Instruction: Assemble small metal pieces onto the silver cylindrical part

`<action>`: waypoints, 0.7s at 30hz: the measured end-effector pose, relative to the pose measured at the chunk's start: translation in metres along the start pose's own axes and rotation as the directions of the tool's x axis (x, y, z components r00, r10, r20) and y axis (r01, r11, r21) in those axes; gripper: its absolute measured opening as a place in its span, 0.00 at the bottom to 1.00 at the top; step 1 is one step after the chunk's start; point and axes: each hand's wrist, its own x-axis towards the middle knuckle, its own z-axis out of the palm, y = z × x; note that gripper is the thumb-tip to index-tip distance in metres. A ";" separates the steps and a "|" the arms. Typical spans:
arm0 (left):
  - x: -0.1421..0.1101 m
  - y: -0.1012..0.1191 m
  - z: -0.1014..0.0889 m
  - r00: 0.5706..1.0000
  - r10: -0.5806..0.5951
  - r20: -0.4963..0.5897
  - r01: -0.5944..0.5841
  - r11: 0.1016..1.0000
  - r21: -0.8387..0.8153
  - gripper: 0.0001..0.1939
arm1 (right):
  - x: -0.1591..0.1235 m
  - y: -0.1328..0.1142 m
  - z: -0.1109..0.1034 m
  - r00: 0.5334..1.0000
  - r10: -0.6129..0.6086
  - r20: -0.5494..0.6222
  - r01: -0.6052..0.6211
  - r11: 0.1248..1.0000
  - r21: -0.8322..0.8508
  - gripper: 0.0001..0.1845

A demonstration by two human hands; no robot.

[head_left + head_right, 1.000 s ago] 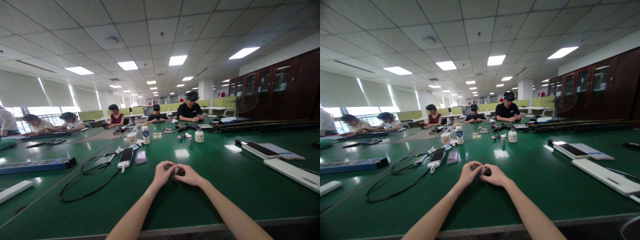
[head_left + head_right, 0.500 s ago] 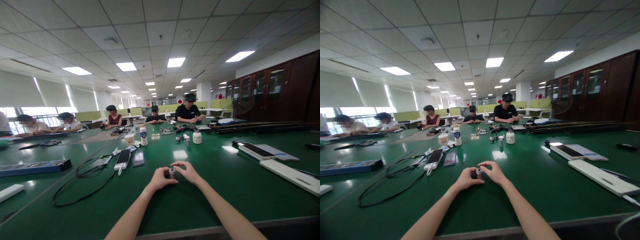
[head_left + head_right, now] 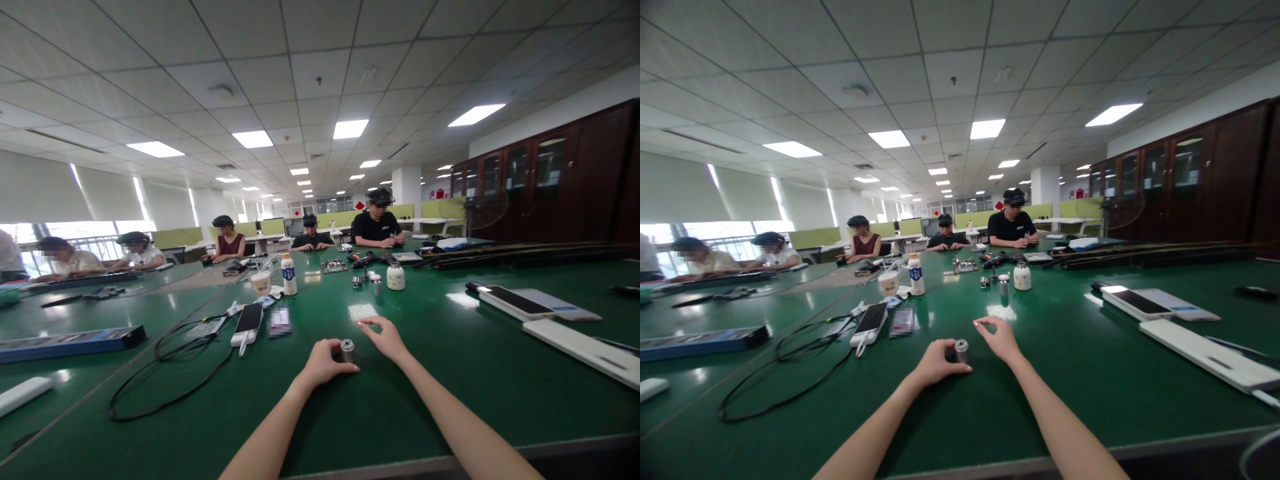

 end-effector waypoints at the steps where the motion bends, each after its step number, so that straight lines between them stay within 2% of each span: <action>1: 0.000 0.000 0.000 1.000 -0.004 0.007 0.004 1.000 -0.011 0.27 | 0.000 0.009 -0.003 0.999 0.040 -0.002 -0.040 0.995 -0.094 0.15; 4: 0.000 0.000 0.000 1.000 -0.011 0.014 0.012 1.000 -0.021 0.28 | -0.002 0.032 -0.009 0.982 0.178 0.066 -0.146 0.932 -0.330 0.11; 7: 0.000 -0.001 0.001 1.000 -0.003 0.010 0.003 1.000 -0.028 0.28 | -0.004 0.041 -0.011 0.980 0.180 0.085 -0.139 0.924 -0.355 0.16; 10: 0.000 -0.001 0.002 1.000 -0.004 0.005 0.004 1.000 -0.029 0.27 | -0.004 0.042 -0.008 0.981 0.107 0.161 -0.067 0.970 -0.235 0.20; 13: 0.000 0.000 0.001 1.000 -0.010 0.011 0.010 1.000 -0.023 0.26 | -0.002 0.039 -0.004 0.971 0.120 0.208 -0.101 0.990 -0.100 0.19; 17: 0.000 0.003 0.000 1.000 -0.009 0.013 0.009 1.000 -0.015 0.25 | 0.001 0.021 -0.002 0.988 0.127 0.084 -0.134 0.988 0.080 0.17; 19: -0.001 0.003 0.000 1.000 0.001 0.012 -0.001 1.000 -0.024 0.24 | 0.000 0.004 -0.001 0.997 0.075 0.030 -0.080 0.977 0.199 0.15; 21: -0.001 0.004 0.000 1.000 0.016 0.018 -0.015 0.999 -0.038 0.22 | -0.003 -0.015 0.000 0.999 0.007 0.035 -0.016 0.962 0.272 0.15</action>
